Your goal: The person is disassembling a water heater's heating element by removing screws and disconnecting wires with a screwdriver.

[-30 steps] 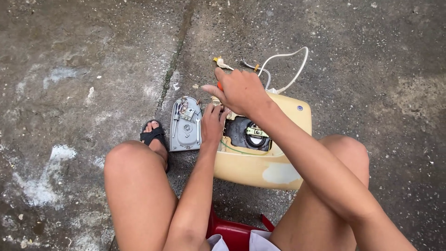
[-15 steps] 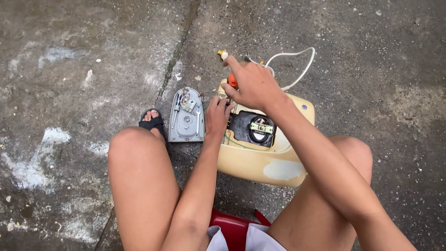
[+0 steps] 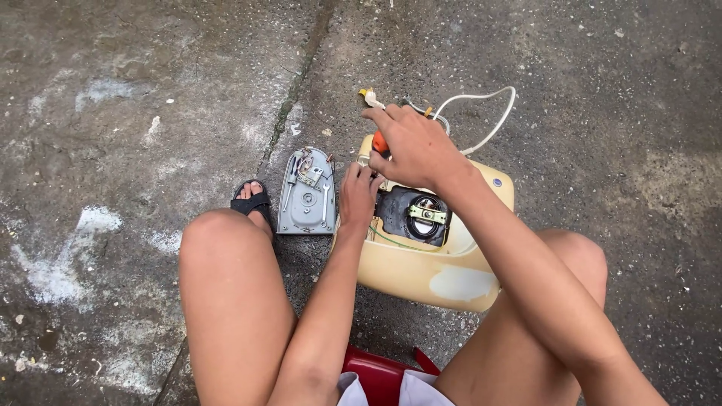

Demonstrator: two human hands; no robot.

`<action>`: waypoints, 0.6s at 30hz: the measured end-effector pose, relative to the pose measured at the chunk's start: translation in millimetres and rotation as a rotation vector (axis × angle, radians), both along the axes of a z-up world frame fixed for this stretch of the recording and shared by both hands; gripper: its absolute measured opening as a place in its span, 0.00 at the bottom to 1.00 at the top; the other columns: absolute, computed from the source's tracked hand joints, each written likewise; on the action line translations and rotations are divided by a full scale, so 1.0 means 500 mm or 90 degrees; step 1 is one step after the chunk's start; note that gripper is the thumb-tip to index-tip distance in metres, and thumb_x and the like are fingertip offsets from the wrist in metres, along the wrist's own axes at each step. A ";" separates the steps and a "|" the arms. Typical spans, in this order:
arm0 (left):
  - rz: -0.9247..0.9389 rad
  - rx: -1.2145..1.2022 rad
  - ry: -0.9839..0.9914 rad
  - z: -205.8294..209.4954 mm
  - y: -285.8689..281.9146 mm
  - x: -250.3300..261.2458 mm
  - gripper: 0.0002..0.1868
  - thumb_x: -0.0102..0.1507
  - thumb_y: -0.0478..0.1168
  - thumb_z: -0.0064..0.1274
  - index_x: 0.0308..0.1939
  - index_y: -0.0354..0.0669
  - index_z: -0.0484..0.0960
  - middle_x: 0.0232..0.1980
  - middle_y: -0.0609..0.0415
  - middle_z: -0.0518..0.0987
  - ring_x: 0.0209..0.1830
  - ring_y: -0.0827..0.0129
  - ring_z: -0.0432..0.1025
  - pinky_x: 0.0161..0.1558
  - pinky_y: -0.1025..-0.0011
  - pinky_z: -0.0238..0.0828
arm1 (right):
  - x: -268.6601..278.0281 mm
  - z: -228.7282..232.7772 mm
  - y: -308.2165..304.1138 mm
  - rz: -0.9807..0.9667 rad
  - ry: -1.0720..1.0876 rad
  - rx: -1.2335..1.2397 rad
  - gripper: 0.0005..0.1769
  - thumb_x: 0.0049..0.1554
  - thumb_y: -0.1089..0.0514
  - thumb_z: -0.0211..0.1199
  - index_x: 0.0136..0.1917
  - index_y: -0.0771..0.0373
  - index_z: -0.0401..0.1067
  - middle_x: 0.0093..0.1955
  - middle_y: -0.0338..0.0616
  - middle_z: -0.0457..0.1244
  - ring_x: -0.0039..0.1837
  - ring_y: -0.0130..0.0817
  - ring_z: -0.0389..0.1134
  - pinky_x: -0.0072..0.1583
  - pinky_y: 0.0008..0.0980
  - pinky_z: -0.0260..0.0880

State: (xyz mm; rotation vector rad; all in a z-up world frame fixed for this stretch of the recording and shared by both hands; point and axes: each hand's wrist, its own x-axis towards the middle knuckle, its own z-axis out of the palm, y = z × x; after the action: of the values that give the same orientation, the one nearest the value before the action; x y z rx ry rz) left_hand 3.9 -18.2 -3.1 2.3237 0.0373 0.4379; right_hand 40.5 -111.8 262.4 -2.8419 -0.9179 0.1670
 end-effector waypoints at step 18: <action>-0.003 -0.041 0.004 0.011 0.004 -0.003 0.12 0.64 0.50 0.60 0.41 0.49 0.78 0.39 0.59 0.66 0.46 0.58 0.73 0.48 0.61 0.74 | -0.034 0.037 -0.004 -0.089 0.058 -0.007 0.30 0.64 0.33 0.51 0.67 0.56 0.65 0.45 0.56 0.68 0.54 0.60 0.72 0.57 0.60 0.71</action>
State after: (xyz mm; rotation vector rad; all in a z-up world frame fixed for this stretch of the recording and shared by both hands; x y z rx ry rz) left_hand 2.5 -16.0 2.5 2.2611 0.0492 0.4209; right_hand 23.3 -113.8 281.0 -2.8687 -0.6993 0.2817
